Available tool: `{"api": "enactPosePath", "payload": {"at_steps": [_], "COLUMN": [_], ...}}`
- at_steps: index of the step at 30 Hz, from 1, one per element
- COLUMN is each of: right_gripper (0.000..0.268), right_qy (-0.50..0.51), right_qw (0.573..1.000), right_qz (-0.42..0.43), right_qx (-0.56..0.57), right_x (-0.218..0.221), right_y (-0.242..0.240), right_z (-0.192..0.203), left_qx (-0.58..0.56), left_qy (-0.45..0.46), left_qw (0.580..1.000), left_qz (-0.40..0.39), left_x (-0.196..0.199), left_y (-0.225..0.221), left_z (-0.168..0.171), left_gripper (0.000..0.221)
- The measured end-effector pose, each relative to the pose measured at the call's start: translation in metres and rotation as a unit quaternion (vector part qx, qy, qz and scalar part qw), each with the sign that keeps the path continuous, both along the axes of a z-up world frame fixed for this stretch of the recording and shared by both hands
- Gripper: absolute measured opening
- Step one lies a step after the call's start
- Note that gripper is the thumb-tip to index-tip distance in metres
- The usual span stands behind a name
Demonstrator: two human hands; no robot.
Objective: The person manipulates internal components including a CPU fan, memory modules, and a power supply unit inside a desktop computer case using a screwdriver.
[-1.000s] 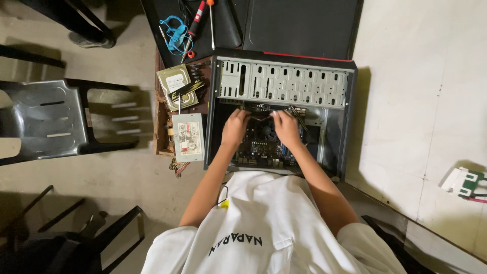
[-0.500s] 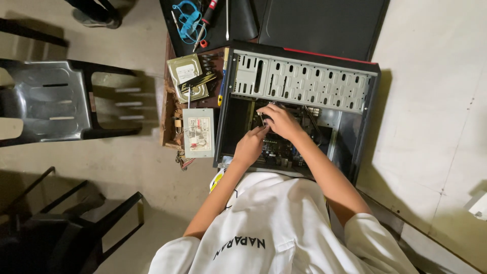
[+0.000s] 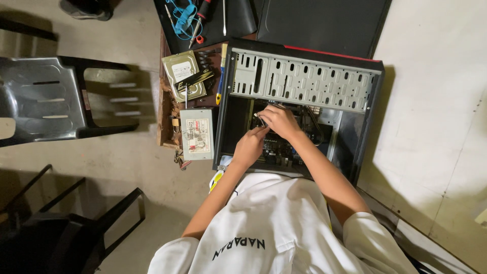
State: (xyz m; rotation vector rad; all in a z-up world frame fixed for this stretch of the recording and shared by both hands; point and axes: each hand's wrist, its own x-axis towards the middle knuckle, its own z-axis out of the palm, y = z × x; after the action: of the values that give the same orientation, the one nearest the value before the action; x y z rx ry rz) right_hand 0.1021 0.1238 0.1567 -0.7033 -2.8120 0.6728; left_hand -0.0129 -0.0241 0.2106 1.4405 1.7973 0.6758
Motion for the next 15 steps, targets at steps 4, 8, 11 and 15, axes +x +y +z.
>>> {"api": "enactPosePath", "payload": {"at_steps": [4,8,11,15], "right_gripper": [0.01,0.018,0.016,0.007], "right_qy": [-0.008,-0.017,-0.004,0.031], "right_qw": [0.999,0.998,0.999,0.999], "right_qz": [-0.03,-0.02,-0.011,0.0], "right_qx": [-0.033,-0.059,-0.043,-0.018], "right_x": [0.0,0.001,0.0,0.001], "right_y": [0.002,0.002,0.001,0.002], "right_z": [-0.007,0.005,0.019,0.017], "left_qx": [-0.016,-0.023,-0.019,-0.01], "left_qy": [-0.021,-0.046,-0.074,-0.094], "left_qw": [1.0,0.998,0.997,0.993], "left_qz": [0.017,0.023,0.03,0.063], "left_x": [-0.001,0.0,0.0,0.0], "left_y": [0.001,0.0,0.0,0.002], "left_z": [-0.006,-0.017,-0.019,-0.019], "left_gripper": [0.033,0.03,0.035,0.04]}}
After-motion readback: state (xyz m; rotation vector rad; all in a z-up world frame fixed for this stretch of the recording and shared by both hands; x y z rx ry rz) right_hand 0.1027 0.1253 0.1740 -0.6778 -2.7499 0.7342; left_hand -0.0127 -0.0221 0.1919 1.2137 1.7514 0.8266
